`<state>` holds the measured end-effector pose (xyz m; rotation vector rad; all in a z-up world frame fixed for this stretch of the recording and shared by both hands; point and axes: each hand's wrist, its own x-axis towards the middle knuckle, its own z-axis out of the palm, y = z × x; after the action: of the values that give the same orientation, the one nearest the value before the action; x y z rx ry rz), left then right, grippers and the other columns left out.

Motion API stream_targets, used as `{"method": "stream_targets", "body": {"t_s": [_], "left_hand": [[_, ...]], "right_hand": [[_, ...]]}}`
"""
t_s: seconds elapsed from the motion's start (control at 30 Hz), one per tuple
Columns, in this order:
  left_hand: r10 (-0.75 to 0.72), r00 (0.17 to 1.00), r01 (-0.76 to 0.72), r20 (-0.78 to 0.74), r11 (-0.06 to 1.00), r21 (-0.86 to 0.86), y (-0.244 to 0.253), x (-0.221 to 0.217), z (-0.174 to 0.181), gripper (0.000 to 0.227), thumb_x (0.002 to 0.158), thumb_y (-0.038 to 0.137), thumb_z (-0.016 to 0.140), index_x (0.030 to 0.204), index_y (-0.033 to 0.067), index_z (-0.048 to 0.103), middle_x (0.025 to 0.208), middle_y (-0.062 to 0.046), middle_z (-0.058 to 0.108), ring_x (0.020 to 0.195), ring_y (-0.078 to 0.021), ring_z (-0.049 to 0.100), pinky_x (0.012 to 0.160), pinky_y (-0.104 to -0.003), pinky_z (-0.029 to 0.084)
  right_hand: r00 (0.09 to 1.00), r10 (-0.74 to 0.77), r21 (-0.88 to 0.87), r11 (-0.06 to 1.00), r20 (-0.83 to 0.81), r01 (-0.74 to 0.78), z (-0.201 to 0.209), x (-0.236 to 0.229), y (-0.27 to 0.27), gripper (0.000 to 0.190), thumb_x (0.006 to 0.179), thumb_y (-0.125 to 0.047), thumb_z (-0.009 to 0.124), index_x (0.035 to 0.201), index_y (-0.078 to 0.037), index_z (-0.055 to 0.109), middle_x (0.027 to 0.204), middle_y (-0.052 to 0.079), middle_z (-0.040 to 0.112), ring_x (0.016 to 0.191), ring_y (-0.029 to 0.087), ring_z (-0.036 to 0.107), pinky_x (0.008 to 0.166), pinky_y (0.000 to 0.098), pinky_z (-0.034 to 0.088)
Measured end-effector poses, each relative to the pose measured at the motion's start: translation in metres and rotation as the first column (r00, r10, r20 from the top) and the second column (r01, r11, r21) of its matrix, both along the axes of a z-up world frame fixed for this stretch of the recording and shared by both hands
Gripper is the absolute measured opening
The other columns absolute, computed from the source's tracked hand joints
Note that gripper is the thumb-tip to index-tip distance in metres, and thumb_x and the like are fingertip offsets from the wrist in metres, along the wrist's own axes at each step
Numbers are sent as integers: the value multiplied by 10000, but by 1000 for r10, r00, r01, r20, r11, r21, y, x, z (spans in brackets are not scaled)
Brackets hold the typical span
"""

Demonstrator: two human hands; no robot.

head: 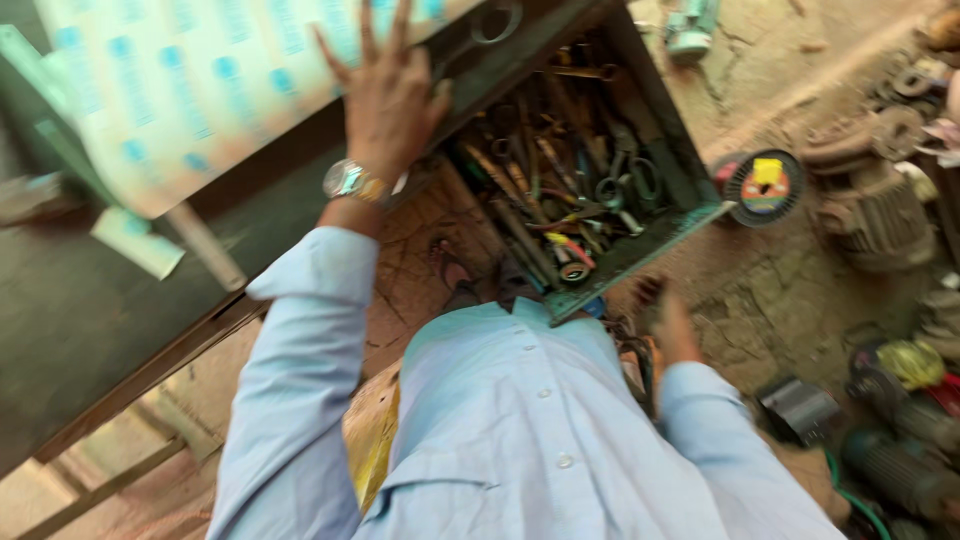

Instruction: The person retrieves a pair of shears from a drawer, then uses them to cut a roll of Flexilam insulation material into strips. The person handles the insulation roll and shears throughout the task.

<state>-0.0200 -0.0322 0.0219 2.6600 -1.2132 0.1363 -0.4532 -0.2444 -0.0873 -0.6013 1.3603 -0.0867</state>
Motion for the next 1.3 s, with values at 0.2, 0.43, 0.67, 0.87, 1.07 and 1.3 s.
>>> {"method": "stream_targets", "body": {"t_s": [0.2,0.43,0.67,0.87,1.07,1.3], "left_hand": [[23,996,-25,88,999,25,1,-4,2,381,927,433,806,917,67,702,1708,-62,271,1604,-405,105,1148,-842,-23],[56,993,-53,100,998,-40,-1,-10,-2,308,926,378,777,889,83,696,1679,-33,276,1615,-352,118,1173,-843,-18],[104,989,-93,104,990,-103,-3,-11,-5,288,887,329,753,908,45,712,1674,-19,251,1570,-314,124,1190,-862,-6],[157,973,-142,169,985,-97,-6,-14,-10,178,941,214,690,862,58,727,1705,10,182,1590,-279,74,1178,-813,-35],[233,946,-221,226,972,-79,-12,-18,-6,142,968,118,672,862,80,758,1740,13,73,1607,-284,-19,1233,-760,-26],[246,939,-247,241,969,-30,-21,-19,0,123,852,130,704,730,116,720,1765,-20,104,1622,-327,13,1236,-780,-4]], "right_hand": [[969,-214,307,937,121,169,-25,76,20,538,1034,-593,392,1159,-148,667,1109,58,705,990,239,602,841,436,450],[795,-327,408,906,511,110,-23,129,15,541,1037,-591,385,1221,-141,623,1189,76,678,1057,259,597,890,475,438],[726,-287,460,887,625,-46,1,159,22,553,1040,-588,378,1284,-134,579,1268,93,651,1124,278,592,940,514,425],[728,-208,509,833,653,-219,15,198,37,570,1043,-586,372,1337,-128,541,1336,107,628,1182,295,588,982,548,415],[729,-137,524,783,670,-334,26,242,42,592,1046,-584,367,1391,-123,503,1405,122,605,1239,312,584,1024,581,404],[869,127,407,844,479,-348,7,275,12,625,1049,-581,360,1453,-116,460,1484,139,578,1306,331,579,1074,621,392]]}}
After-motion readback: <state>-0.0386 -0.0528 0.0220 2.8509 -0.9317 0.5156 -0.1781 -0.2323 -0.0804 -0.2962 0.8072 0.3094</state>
